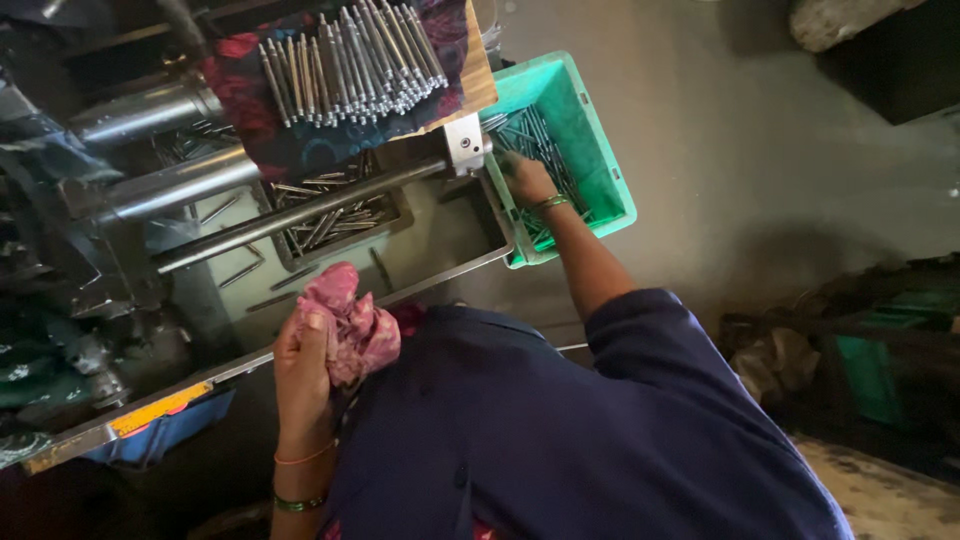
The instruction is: The person repeatedly picks up small metal rods from a green bin, wipes each one with a pink cloth, and places the cleaned rods into a metal tray. The person also occasionally wipes the machine surface with the cloth.
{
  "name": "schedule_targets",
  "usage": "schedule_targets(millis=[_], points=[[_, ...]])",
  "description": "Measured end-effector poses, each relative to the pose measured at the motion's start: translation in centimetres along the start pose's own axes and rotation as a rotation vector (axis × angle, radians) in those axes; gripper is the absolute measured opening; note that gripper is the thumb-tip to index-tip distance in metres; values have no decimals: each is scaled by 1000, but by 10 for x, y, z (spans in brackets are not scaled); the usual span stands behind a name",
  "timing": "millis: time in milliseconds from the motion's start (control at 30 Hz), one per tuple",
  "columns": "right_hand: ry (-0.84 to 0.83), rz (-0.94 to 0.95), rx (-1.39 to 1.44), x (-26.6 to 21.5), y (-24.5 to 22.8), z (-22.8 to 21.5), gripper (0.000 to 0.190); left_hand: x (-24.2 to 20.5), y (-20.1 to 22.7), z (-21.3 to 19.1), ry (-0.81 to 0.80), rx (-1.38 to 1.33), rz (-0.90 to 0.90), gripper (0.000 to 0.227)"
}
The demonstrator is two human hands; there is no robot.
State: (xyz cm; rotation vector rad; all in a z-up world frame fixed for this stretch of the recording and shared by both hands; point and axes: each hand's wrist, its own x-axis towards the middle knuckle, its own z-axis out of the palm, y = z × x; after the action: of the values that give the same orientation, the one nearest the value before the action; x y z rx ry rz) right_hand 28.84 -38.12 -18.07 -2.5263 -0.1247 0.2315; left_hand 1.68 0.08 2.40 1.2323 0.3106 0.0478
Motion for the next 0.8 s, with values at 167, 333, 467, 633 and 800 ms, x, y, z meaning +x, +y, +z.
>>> schedule_targets(millis=[167,333,467,633,800], points=[[126,-67,471,-24,-36,-65,17,-1,-11,-20,-15,-117,5,31],[85,-266,797,-89,-116,-153,8,9,-5,-23,-48,-70,5,34],[-88,-309,893,-133,-198,-178,5,22,23,3,-163,35,-32,26],[-198,-563,654,-159,-277,-155,11,51,49,52,-441,105,10,46],[-86,-659,581,-164,-314,-126,19,58,64,60,-320,703,608,42]])
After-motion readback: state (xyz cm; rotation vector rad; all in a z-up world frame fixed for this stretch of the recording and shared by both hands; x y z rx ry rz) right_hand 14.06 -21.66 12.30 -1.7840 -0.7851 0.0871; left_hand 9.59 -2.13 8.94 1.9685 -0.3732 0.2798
